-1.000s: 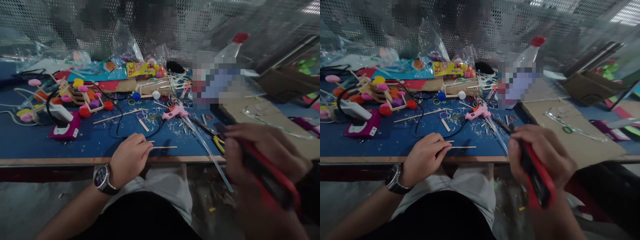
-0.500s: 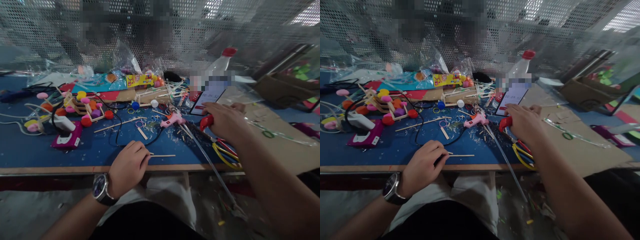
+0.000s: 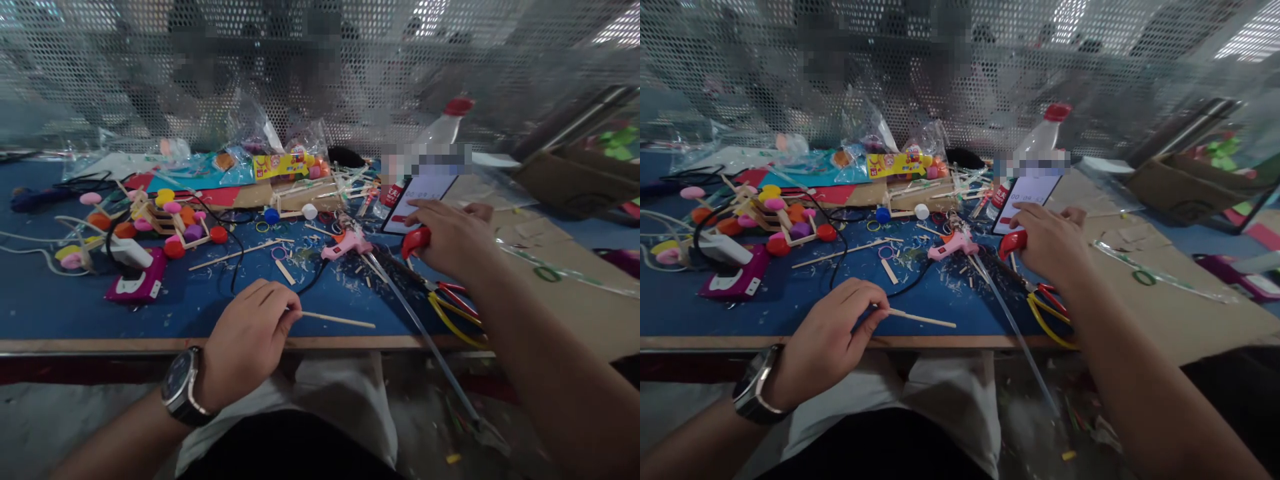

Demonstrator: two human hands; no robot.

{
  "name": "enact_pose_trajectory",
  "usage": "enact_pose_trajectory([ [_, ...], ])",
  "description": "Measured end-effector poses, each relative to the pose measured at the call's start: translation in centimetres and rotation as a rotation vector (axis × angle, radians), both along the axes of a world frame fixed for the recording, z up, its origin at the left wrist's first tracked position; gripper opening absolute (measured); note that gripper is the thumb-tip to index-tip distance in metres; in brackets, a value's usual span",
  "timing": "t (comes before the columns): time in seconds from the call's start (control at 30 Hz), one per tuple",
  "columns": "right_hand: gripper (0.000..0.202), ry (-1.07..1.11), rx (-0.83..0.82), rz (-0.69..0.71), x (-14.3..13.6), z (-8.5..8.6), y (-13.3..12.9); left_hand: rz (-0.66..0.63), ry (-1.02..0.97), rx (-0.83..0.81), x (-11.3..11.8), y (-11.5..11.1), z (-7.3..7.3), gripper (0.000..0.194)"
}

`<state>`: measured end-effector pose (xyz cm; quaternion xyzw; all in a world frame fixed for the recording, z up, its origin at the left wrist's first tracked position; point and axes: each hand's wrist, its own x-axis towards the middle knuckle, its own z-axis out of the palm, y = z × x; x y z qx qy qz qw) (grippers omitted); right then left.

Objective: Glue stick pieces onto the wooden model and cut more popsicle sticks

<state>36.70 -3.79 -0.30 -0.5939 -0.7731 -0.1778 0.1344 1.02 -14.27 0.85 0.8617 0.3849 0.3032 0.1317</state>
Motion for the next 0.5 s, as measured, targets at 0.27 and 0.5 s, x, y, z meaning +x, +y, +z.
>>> enact_pose_trajectory([
  [0.27,0.023,-0.004,-0.032,0.105,-2.7,2.5,-2.8,-0.008,0.093,0.185,-0.8,2.9,4.0,0.011],
  [0.5,0.039,-0.09,-0.473,0.373,-9.5,3.0,-6.1,-0.077,-0.231,0.175,-0.8,7.7,4.4,0.005],
])
